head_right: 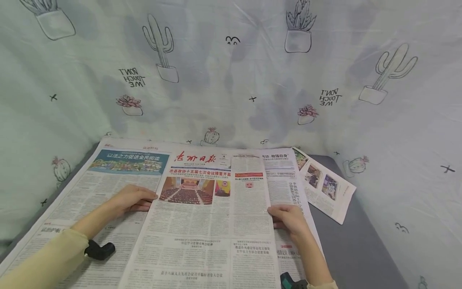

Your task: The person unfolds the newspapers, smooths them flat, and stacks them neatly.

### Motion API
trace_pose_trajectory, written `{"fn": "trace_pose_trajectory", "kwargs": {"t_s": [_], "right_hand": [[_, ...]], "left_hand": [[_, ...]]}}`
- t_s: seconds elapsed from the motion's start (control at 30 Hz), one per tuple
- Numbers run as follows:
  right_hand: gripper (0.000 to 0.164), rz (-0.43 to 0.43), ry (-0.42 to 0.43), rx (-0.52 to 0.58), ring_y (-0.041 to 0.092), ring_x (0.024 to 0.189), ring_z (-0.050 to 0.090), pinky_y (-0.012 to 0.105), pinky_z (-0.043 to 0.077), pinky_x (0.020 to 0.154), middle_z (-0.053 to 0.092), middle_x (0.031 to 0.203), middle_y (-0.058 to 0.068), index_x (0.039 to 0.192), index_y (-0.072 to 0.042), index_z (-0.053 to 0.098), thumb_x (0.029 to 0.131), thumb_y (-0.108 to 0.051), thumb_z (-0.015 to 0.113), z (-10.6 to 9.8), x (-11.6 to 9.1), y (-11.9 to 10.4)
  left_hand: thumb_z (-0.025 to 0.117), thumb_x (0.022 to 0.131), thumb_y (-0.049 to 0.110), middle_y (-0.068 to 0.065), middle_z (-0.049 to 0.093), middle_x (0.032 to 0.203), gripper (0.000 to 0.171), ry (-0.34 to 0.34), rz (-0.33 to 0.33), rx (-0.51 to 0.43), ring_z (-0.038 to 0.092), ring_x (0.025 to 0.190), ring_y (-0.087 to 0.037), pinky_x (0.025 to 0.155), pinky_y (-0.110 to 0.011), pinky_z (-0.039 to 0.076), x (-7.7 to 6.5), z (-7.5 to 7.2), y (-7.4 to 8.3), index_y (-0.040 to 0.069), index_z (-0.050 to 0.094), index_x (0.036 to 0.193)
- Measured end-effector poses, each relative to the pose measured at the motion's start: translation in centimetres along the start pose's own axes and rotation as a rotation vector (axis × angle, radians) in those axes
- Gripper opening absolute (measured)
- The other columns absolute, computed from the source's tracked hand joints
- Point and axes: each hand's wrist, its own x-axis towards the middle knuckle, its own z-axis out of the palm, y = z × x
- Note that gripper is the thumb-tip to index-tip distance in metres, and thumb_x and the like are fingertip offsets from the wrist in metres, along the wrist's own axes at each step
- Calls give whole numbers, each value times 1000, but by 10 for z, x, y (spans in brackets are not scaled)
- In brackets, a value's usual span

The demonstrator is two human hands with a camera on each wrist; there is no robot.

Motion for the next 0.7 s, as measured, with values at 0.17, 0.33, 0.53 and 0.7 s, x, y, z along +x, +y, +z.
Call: {"fn": "trace_pose_trajectory", "kwargs": {"t_s": [0.17,0.33,0.53,0.7], "right_hand": [[28,1,-10,9,28,82,70,28,56,62,71,96,18,105,9,69,89,-13,73,-1,1,1],[27,8,-8,20,28,84,70,29,57,64,71,97,17,104,8,70,89,-14,73,-2,1,2],[29,4,-8,28,29,86,70,30,57,66,71,99,17,106,8,69,89,-14,73,-2,2,2],[29,9,-8,27,28,87,70,30,57,66,70,100,17,107,8,69,90,-14,72,-1,2,2]], "left_hand": [[73,89,18,-12,72,90,50,-3,8,5,70,74,-18,69,-32,58,1,-1,-3,-14,58,125],[72,90,19,-12,72,91,50,-20,17,11,70,77,-19,72,-32,58,1,-1,-3,-14,58,125],[71,92,18,-12,72,90,47,-33,17,8,70,78,-19,72,-32,58,1,-2,-1,-14,59,124],[71,92,18,-11,72,89,47,-37,9,11,70,77,-18,72,-32,58,0,-3,-1,-14,59,124]]}}
